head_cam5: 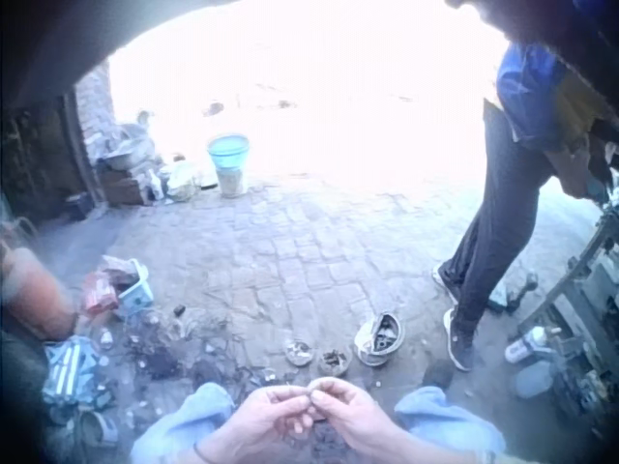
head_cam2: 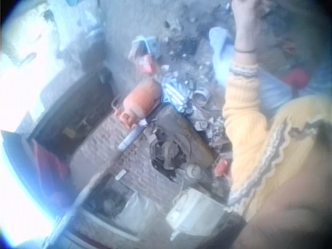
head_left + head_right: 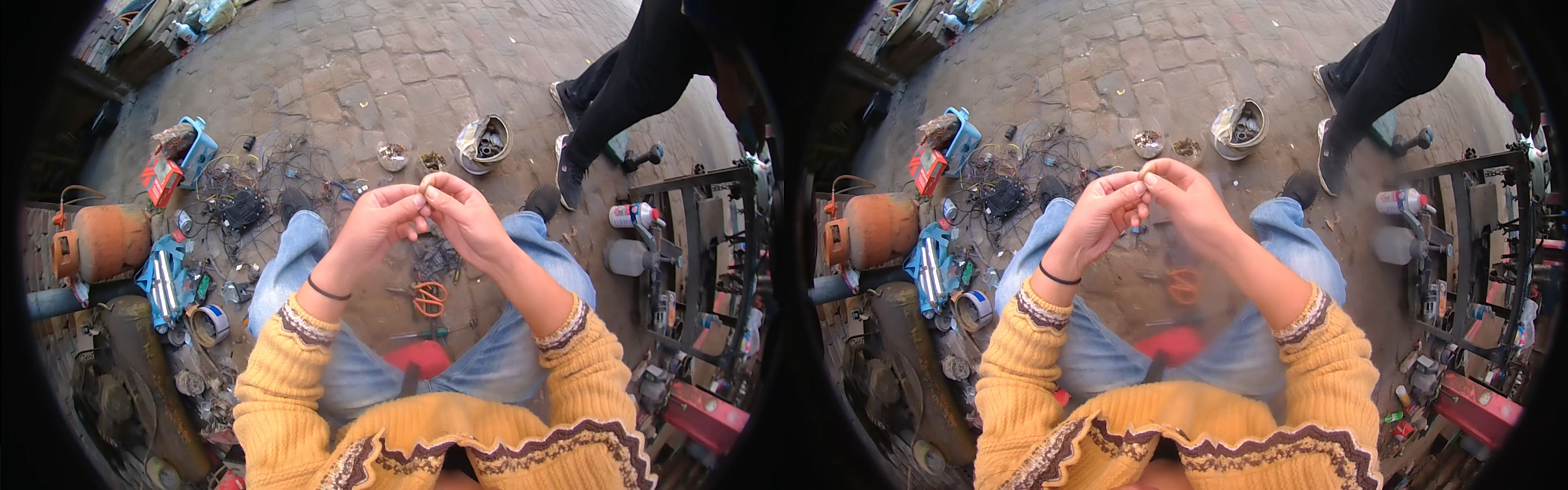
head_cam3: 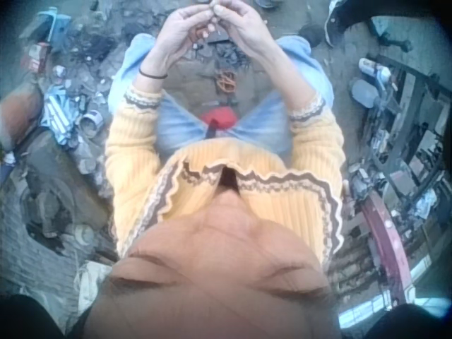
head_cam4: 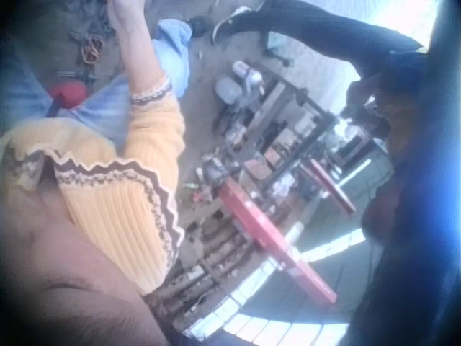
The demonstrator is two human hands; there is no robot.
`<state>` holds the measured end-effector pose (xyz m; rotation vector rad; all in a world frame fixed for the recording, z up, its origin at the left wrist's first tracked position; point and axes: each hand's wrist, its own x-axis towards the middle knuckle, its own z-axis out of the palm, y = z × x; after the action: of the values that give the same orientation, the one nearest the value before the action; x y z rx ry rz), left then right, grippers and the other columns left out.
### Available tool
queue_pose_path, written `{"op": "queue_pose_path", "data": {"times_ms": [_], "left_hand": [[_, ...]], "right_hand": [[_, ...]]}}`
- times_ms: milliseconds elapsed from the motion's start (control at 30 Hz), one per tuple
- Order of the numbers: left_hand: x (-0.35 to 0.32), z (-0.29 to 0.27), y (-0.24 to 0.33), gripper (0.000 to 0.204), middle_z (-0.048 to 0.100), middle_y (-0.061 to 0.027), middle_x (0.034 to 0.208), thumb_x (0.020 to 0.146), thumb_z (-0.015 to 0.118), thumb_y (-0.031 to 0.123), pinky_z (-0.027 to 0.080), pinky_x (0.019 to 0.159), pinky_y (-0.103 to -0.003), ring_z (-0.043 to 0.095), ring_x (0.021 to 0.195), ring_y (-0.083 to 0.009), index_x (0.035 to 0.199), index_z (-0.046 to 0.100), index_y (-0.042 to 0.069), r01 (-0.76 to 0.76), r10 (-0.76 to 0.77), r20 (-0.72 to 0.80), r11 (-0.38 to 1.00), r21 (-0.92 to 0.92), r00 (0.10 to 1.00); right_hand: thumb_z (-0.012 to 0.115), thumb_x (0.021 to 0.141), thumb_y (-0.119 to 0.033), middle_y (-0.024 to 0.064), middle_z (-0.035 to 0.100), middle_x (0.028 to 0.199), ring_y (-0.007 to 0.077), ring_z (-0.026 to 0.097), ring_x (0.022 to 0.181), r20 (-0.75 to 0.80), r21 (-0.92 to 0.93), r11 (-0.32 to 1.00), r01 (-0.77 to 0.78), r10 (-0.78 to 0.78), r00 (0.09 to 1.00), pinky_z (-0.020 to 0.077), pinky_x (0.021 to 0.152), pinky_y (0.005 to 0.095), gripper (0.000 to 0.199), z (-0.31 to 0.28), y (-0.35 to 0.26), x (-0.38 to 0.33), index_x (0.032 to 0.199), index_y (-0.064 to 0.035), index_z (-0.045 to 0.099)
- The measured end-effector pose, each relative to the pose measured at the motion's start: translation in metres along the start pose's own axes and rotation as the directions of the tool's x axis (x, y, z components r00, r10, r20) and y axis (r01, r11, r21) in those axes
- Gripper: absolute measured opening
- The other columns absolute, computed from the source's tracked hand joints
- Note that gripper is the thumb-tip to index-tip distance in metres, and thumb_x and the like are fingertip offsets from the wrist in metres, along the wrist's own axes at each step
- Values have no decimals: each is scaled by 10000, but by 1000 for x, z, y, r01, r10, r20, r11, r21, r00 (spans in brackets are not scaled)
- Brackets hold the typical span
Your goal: The person sits on the ground and repeatedly picks up small metal pieces, then joins them with thin wire or string. They manipulate the items with both hands, occasionally placing finished pieces into a nearby container.
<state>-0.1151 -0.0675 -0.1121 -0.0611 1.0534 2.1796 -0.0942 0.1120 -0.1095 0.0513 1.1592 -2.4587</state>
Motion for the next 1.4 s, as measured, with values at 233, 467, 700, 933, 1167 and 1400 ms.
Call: {"op": "queue_pose_path", "data": {"times_ms": [233,467,700,933,1167,1400], "left_hand": [[-1,4,5,153,680,-27,840,923,659,135,473,548,-193,631,673,-81,1005,689,9,-134,210,-196,930,343,958],[-3,10,-1,150,679,-15,825,926,653,114,460,547,-193,625,677,-67,1001,691,-10,-188,335,-180,814,550,925],[0,14,-6,153,685,-25,832,932,643,96,492,577,-203,641,691,-79,1020,684,-23,-277,417,-179,812,514,891],[2,13,-12,158,704,-42,875,929,642,85,503,583,-210,670,717,-101,1034,688,-23,-276,445,-213,797,537,870],[2,11,-6,185,729,-88,856,910,671,98,445,423,-202,613,525,-88,1027,707,-41,-154,337,-231,808,568,913],[-6,0,4,164,714,-77,816,916,677,100,416,429,-191,563,507,-59,1010,715,-29,-222,346,-235,875,429,908]], "right_hand": [[640,926,-102,8,654,1029,58,574,923,-171,-709,699,97,-304,937,463,847,236,253,7,-23,-2,1162,-10,626],[725,876,-105,27,672,1001,88,608,947,-206,-508,860,-56,-58,977,485,874,257,300,2,-15,-1,1150,-8,650],[729,869,-87,57,697,1019,119,631,962,-279,-162,985,-63,16,960,482,917,278,238,2,-2,3,1090,-17,677],[721,877,-107,38,707,956,104,633,916,-313,-344,939,26,-141,939,488,857,266,171,11,0,2,1024,-20,705],[690,889,-79,13,668,911,78,620,815,-211,-659,735,159,-384,899,486,756,234,91,9,6,5,955,-16,691],[539,1010,-217,40,647,947,59,551,765,-120,-390,921,-12,-38,992,449,671,236,321,1,28,7,1241,4,519]]}}
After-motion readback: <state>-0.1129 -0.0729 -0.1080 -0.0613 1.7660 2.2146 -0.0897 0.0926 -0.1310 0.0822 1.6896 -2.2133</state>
